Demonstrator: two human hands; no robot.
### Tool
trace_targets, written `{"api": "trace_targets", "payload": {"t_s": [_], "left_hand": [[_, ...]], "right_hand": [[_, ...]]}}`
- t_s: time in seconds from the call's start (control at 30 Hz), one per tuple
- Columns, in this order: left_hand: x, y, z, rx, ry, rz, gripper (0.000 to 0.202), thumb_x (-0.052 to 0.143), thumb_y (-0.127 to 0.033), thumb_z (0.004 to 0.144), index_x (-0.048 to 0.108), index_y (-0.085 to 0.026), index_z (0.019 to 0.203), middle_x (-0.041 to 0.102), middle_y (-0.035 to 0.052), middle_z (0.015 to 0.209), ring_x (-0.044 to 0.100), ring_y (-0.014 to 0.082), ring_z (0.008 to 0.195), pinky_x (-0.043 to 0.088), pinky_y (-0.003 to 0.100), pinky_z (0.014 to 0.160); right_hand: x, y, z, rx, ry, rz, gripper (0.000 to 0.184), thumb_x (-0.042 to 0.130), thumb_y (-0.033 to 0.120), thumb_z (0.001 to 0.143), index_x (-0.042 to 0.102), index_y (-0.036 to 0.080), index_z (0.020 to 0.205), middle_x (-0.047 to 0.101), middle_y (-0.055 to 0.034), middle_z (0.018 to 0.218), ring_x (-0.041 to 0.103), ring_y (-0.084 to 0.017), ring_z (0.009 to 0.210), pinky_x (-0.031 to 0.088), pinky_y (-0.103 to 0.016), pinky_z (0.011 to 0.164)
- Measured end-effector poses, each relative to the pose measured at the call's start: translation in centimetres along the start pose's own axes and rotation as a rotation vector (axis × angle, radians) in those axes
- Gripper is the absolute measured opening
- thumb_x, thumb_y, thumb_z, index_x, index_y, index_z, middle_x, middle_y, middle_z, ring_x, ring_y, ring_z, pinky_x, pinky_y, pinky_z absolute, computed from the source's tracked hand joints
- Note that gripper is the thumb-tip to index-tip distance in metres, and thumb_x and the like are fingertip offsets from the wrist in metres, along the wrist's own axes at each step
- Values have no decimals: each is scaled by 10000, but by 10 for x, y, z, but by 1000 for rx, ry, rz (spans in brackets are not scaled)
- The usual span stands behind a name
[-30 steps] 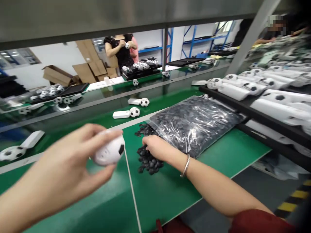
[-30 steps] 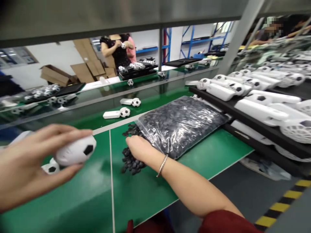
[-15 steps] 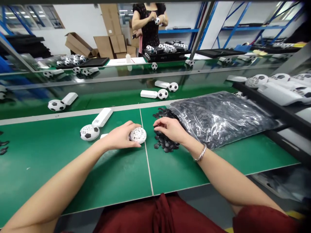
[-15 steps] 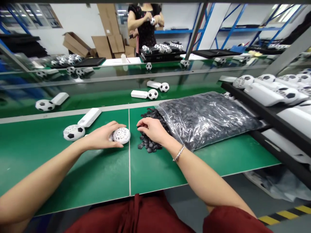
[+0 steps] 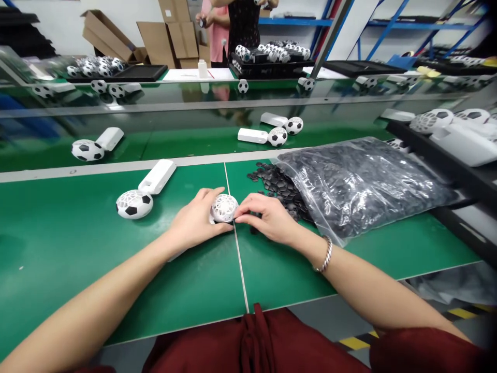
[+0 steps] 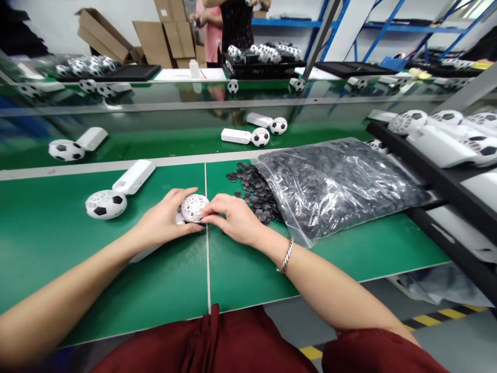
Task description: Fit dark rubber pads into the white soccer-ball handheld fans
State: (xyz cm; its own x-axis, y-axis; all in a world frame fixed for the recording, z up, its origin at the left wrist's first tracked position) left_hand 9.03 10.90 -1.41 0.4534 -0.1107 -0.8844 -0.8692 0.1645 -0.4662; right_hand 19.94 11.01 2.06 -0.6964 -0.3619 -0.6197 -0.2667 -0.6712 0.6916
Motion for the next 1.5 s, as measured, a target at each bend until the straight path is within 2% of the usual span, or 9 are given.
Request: {"api": "trace_targets", "payload": {"t_s": [0.13, 0.3, 0.4, 0.53, 0.8, 0.93, 1.1, 1.3, 1.5], "left_hand": [[-1, -1, -1, 33, -30, 19, 771, 580, -588, 669, 342, -255, 1323, 446, 63, 1268, 520, 285, 1082, 465, 376, 809], [-1, -2, -2, 37, -38, 25, 690, 550, -545, 720, 362, -251, 1315, 480, 55, 1240, 540, 274, 1049, 466, 362, 789], [-2, -3, -2, 34, -32, 15, 664, 559, -519, 722, 381, -245, 1300, 497, 52, 1205, 549, 262, 1022, 465, 359, 794], [-4, -5, -2, 37, -22, 19, 614, 547, -500, 737, 409, -242, 1277, 523, 50, 1129, 568, 250, 956, 469, 352, 767], [-3, -9, -3, 49, -21, 38, 612, 550, -510, 738, 396, -253, 1272, 512, 43, 1190, 558, 246, 997, 462, 359, 805], [1, -13, -5, 92, 16, 71, 655, 605, -378, 707, 355, -229, 1294, 492, 55, 1276, 523, 254, 1087, 442, 374, 860], [0, -25, -2, 260, 23, 158, 586, 455, -158, 752, 346, -265, 1319, 468, 20, 1329, 447, 230, 1186, 381, 384, 912], [-1, -17, 0, 240, 63, 187, 642, 429, -98, 717, 367, -301, 1323, 538, 30, 1217, 494, 246, 1060, 389, 394, 839], [-1, -19, -1, 308, 52, 142, 658, 388, -21, 691, 424, -299, 1286, 578, -2, 1185, 499, 212, 1058, 350, 400, 910]], "right_hand": [[13, -3, 0, 10, 28, 9, 57, 592, 184, 804, 638, 164, 776, 636, -14, 759, 566, -120, 752, 440, -262, 733], [12, -12, 2, 38, -65, 13, 81, 619, 221, 775, 572, 161, 749, 523, -2, 743, 511, -118, 729, 441, -257, 692], [8, -20, 2, 81, -115, 5, 232, 669, 276, 724, 534, 171, 881, 527, -45, 905, 512, -162, 874, 461, -295, 734], [18, -28, 2, 146, -29, 77, 422, 652, 295, 739, 455, 196, 1099, 527, -83, 1135, 513, -196, 1031, 466, -342, 819], [10, -27, 7, 162, -5, 9, 325, 629, 281, 765, 510, 162, 1043, 583, -68, 1035, 560, -167, 917, 463, -318, 818], [-24, -46, 5, 261, -59, -316, 194, 598, 292, 797, 600, 156, 936, 597, -68, 938, 546, -177, 883, 443, -322, 810], [-28, -77, -7, 446, 129, -599, 126, 595, 251, 790, 666, 195, 877, 630, -69, 893, 547, -216, 883, 431, -345, 788], [-25, -73, -4, 402, 138, -550, 114, 562, 189, 800, 676, 198, 802, 657, -45, 853, 578, -187, 854, 431, -305, 771], [-25, -47, 2, 249, 41, -328, 189, 513, 240, 858, 680, 172, 800, 685, -27, 807, 606, -145, 766, 455, -269, 727]]}}
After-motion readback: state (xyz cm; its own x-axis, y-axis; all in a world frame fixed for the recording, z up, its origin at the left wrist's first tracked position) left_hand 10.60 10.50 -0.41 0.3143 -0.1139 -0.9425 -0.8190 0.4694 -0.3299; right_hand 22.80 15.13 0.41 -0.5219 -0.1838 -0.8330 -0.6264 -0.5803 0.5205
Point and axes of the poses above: each hand's wrist, its own z-axis towards the middle knuckle, its own x-axis out of the palm, y = z × x, the point moved 10 cm from there along z, towards the middle knuckle
